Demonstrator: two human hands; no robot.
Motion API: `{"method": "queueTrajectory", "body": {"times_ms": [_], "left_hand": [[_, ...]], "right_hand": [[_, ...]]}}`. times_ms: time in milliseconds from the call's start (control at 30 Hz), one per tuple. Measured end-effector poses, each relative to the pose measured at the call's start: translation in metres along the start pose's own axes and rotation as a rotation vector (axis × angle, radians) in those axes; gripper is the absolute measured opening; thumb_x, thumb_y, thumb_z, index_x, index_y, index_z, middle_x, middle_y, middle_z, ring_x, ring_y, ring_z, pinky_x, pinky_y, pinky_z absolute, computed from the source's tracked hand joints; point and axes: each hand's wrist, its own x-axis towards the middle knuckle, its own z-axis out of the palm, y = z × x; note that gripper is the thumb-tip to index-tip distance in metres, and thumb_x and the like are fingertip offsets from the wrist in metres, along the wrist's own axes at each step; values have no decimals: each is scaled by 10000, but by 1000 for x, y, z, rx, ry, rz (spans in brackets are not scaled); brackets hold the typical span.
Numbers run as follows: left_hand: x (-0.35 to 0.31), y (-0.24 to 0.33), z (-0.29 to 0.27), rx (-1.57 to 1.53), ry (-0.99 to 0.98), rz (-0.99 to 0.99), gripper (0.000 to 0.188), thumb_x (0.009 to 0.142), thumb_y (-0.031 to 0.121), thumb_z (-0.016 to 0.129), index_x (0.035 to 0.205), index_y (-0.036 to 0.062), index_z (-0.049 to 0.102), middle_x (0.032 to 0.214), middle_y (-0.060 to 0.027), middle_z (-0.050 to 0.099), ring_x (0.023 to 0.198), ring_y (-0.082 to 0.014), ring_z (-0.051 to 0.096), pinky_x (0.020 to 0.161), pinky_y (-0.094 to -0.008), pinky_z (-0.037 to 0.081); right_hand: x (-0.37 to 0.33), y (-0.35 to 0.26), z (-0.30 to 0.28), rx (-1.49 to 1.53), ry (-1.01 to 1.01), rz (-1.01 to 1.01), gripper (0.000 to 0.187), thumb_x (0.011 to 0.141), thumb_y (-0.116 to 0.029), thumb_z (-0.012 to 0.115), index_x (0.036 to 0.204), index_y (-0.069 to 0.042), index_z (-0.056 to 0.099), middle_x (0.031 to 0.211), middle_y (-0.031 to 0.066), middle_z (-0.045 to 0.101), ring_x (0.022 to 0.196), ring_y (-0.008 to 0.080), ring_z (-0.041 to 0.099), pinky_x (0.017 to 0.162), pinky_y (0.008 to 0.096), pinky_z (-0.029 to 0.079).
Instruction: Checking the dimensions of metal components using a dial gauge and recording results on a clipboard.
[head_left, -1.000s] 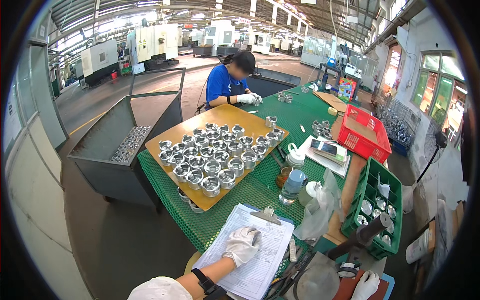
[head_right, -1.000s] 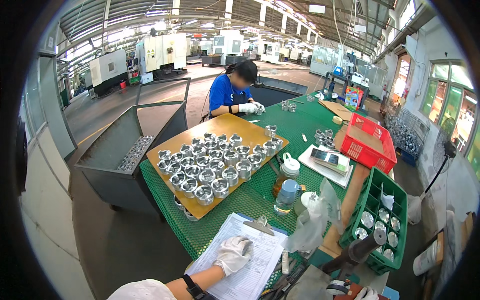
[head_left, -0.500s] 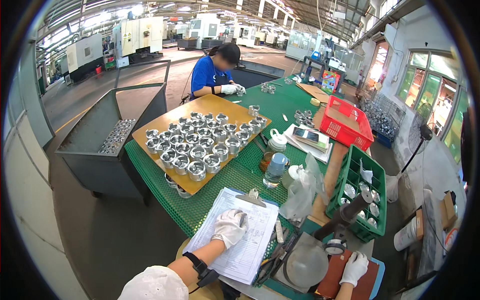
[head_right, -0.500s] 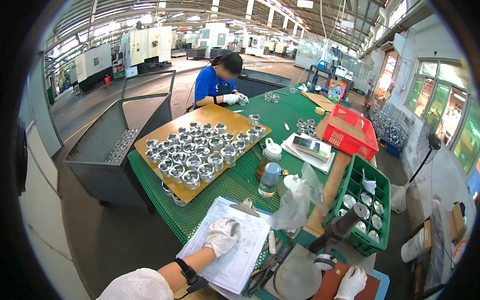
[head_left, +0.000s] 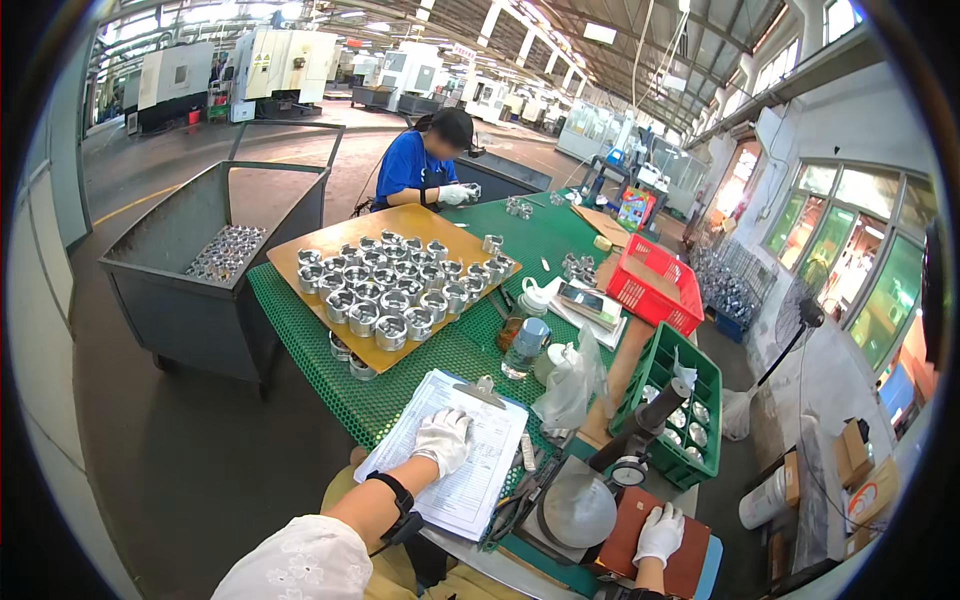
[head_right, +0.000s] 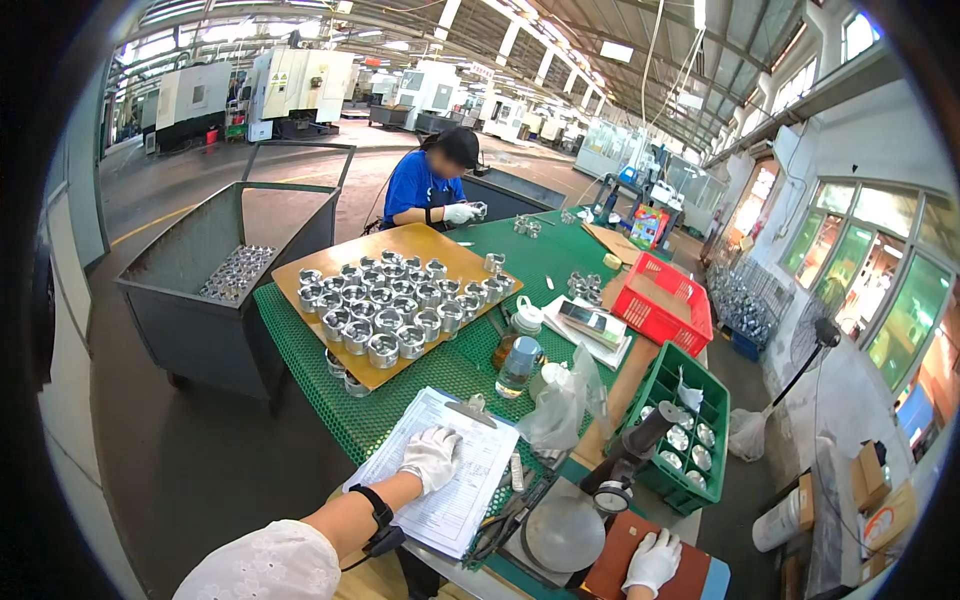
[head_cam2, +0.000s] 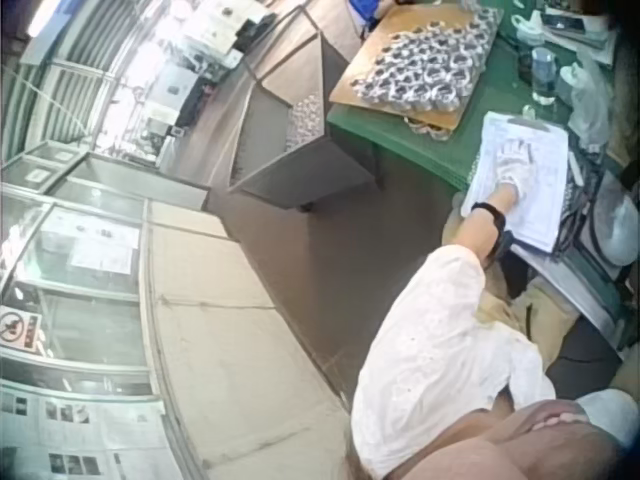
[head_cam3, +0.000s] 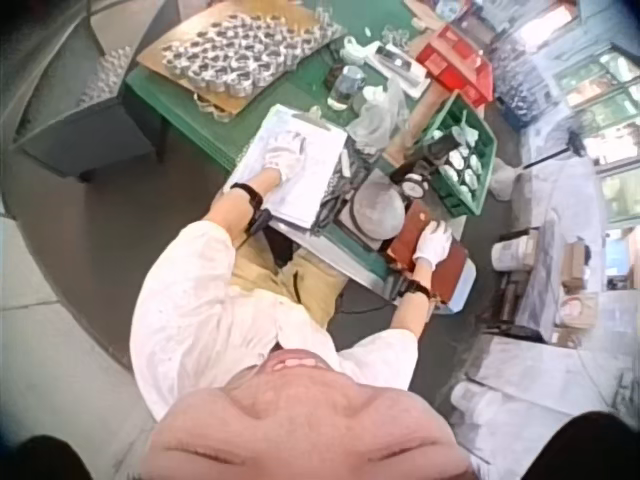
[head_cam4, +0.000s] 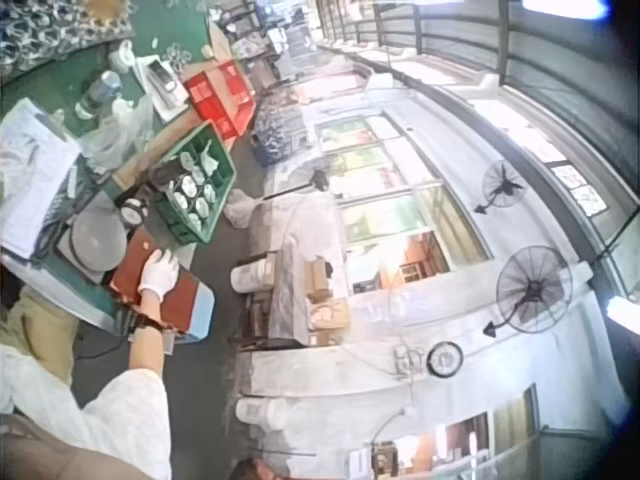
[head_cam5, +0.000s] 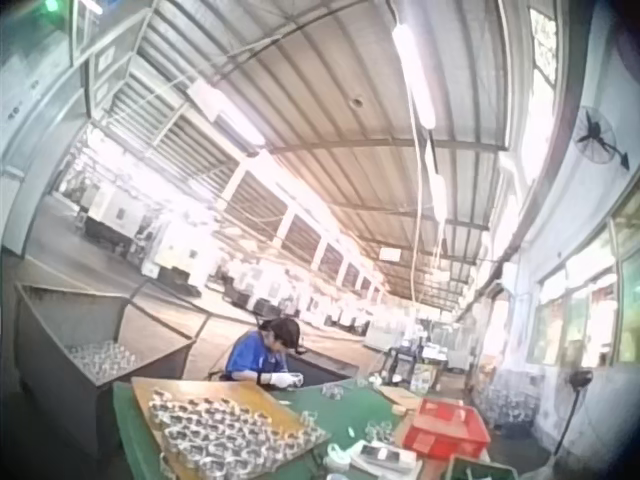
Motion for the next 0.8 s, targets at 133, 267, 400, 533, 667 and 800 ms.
{"method": "queueTrajectory", "body": {"times_ms": [133, 267, 400, 533, 667, 800], "left_hand": [[-7, 0, -9, 29, -136, 37, 450, 893, 343, 406, 1260, 103, 511, 1383, -114, 437, 1299, -295, 361, 1071, -425, 260], [-16, -10, -11, -19, -145, 55, 486, 892, 368, 391, 1293, 111, 487, 1425, -118, 387, 1324, -294, 329, 1091, -427, 228], [-24, -12, -27, -4, -183, 45, 511, 901, 400, 366, 1319, 125, 470, 1458, -123, 339, 1353, -294, 280, 1110, -431, 185], [-30, -17, -27, 55, -183, 42, 522, 912, 414, 352, 1338, 133, 456, 1469, -127, 319, 1364, -291, 256, 1118, -448, 141], [-33, -16, -28, 46, -203, 28, 517, 928, 418, 316, 1356, 156, 441, 1479, -108, 309, 1372, -280, 244, 1125, -483, 88], [-33, -15, -30, 25, -239, 7, 521, 933, 423, 306, 1375, 173, 420, 1494, -96, 288, 1385, -275, 222, 1127, -497, 61]], "right_hand": [[-16, 2, -10, -116, -105, 35, 450, 940, -376, 410, 1238, -73, 559, 1332, 184, 481, 1206, 364, 459, 1006, 450, 357], [-26, -5, -28, -168, -289, 33, 510, 964, -441, 326, 1361, -143, 444, 1426, 177, 381, 1305, 353, 360, 1056, 464, 296], [-34, -2, -34, -188, -259, -47, 505, 952, -449, 339, 1330, -136, 460, 1367, 181, 430, 1231, 356, 424, 998, 473, 349], [-37, 9, -23, -196, -265, -73, 533, 953, -464, 315, 1356, -136, 437, 1388, 190, 405, 1243, 361, 408, 1005, 473, 338], [-35, 13, -24, -200, -318, -60, 548, 956, -472, 299, 1379, -143, 413, 1414, 199, 376, 1276, 366, 379, 1020, 474, 322], [-32, 13, -26, -198, -370, -39, 564, 957, -478, 288, 1410, -150, 366, 1431, 204, 352, 1294, 370, 360, 1030, 479, 313]]}}
